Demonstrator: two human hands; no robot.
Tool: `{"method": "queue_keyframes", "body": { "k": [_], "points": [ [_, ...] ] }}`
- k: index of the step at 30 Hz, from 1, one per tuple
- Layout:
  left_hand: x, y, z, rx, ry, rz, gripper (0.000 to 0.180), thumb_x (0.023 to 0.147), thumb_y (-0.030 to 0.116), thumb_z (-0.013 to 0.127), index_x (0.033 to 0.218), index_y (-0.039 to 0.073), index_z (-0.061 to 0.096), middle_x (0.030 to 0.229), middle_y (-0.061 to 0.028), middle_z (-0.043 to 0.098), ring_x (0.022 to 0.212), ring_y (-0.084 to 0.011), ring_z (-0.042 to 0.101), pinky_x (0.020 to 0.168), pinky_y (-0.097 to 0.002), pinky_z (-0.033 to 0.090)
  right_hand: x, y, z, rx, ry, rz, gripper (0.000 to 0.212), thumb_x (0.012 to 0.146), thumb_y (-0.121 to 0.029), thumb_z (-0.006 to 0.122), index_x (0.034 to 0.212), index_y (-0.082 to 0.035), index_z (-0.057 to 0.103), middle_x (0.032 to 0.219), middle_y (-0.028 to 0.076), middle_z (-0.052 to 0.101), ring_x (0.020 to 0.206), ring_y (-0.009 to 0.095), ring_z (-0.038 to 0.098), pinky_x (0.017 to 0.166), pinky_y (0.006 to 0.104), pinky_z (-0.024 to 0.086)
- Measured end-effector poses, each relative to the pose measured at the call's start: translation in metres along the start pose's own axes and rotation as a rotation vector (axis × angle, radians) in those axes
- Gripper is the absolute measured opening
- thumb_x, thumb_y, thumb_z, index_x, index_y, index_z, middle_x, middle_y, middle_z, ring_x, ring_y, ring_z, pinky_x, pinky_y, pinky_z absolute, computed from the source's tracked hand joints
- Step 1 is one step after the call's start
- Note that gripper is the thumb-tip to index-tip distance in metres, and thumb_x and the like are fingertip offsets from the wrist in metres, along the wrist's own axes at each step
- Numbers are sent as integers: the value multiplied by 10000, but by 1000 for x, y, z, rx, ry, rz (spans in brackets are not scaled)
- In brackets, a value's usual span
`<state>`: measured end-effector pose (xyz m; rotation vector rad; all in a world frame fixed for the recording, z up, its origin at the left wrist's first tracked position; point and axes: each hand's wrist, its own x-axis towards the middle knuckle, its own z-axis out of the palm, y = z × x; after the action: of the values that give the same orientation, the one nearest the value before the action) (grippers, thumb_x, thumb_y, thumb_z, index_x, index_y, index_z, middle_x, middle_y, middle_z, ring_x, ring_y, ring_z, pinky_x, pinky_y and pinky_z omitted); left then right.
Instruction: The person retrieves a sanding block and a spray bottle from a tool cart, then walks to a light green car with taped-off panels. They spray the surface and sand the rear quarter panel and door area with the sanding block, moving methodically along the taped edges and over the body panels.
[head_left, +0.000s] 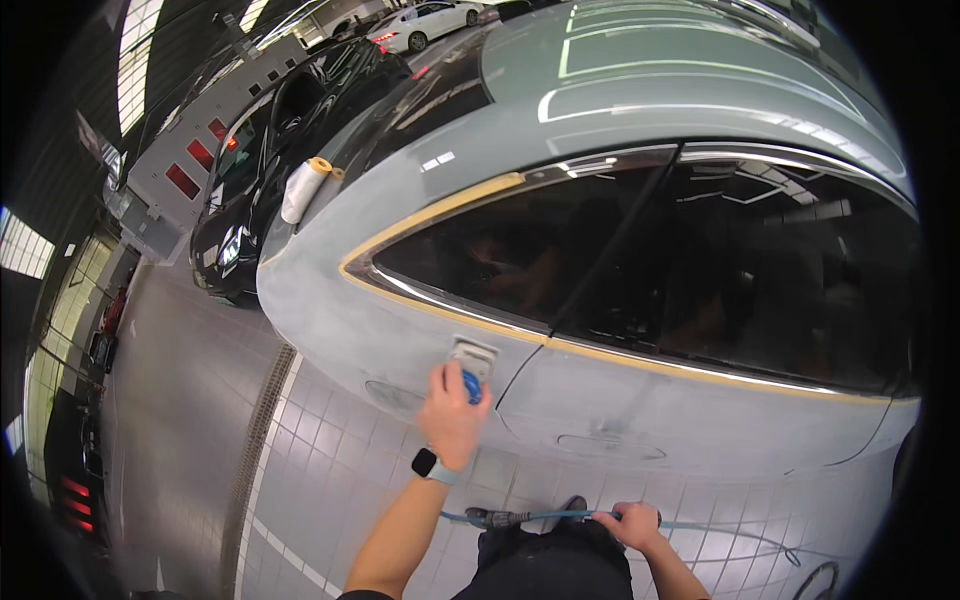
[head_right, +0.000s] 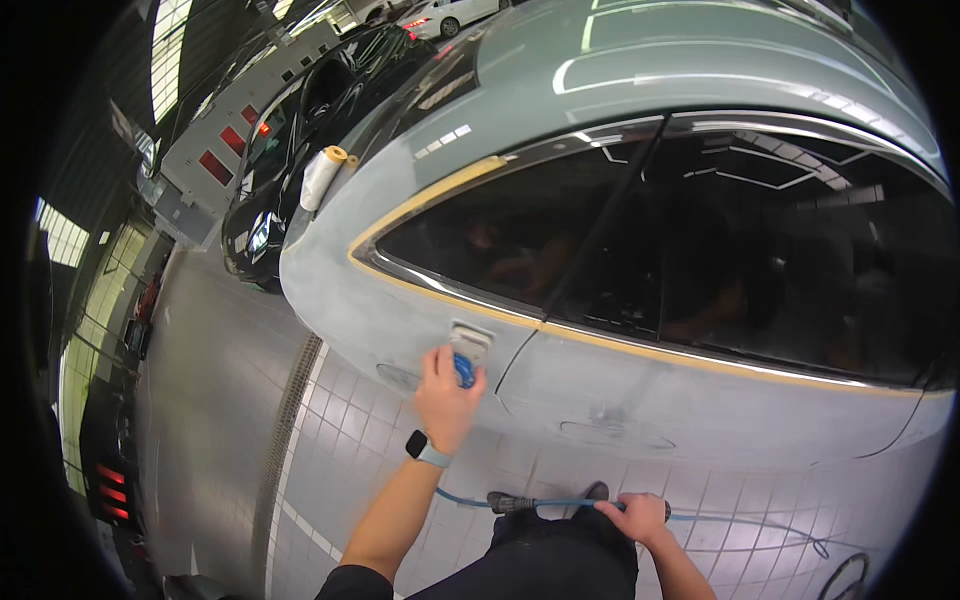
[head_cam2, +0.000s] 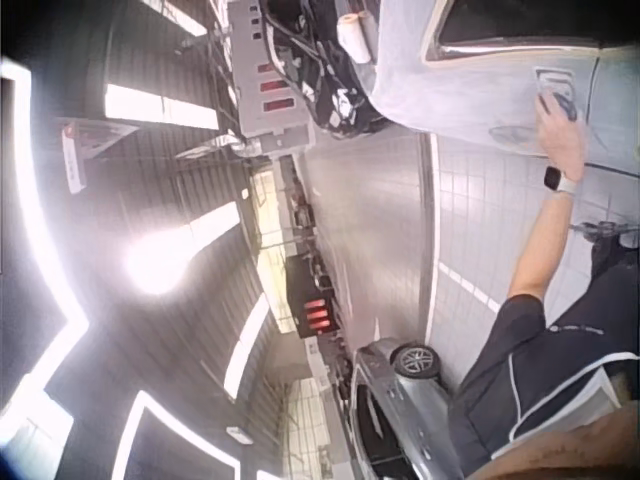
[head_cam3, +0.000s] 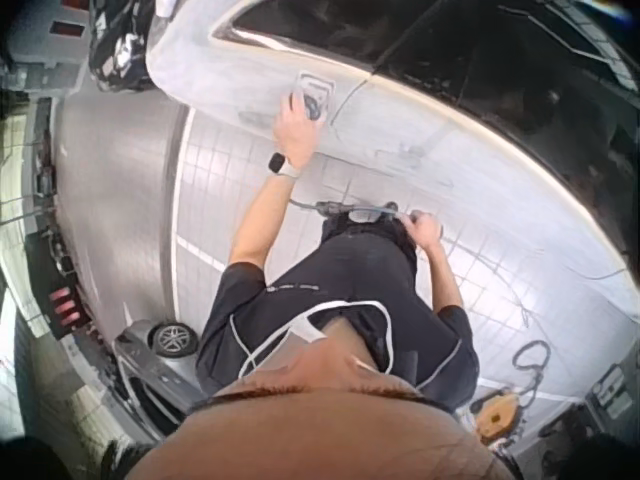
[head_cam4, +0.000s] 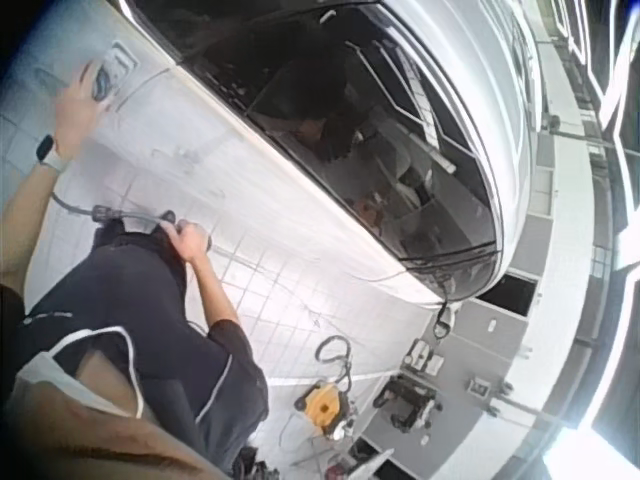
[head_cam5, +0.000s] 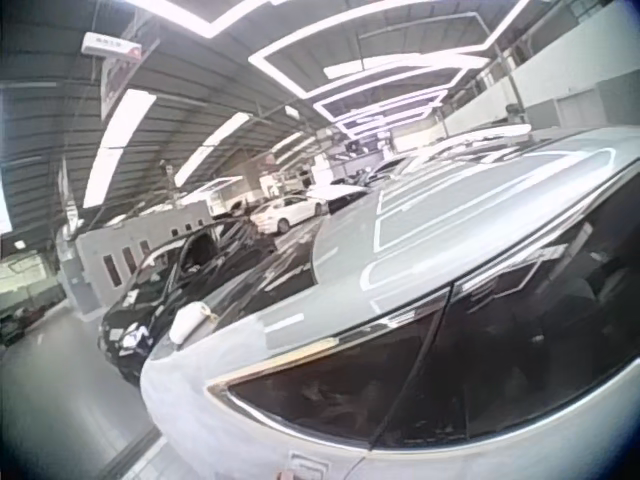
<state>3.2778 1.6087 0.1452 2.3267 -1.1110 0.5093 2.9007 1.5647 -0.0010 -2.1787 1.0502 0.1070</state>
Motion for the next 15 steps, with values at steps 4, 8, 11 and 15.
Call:
{"method": "queue_keyframes", "body": {
  "k": [4,8,11,15],
  "points": [
    [-4,11,3,-37,-23,89,582,814,281,859,1302,83,611,1265,-165,642,927,-440,711,728,-496,602,5,3,-1,-31,48,-54,682,893,-729,677,648,-94,711,630,157,680,646,414,689,599,512,531],
    [16,-15,-10,-13,28,8,525,820,249,850,1255,79,611,1202,-162,641,925,-427,707,710,-501,603,5,5,-6,-17,75,-41,689,886,-737,678,645,-93,709,625,152,678,641,413,687,604,508,531],
    [13,-14,-9,-6,67,21,533,813,251,854,1255,77,614,1202,-161,644,897,-415,717,687,-492,604,4,7,-6,-1,57,-8,692,887,-741,674,644,-94,708,624,151,678,637,411,688,608,503,535],
    [-21,11,5,-39,21,37,572,795,249,870,1278,68,623,1225,-163,649,950,-422,707,737,-483,602,8,4,-3,-40,27,-62,688,891,-736,674,642,-95,707,620,149,676,632,410,686,609,503,533]
  ]
}}
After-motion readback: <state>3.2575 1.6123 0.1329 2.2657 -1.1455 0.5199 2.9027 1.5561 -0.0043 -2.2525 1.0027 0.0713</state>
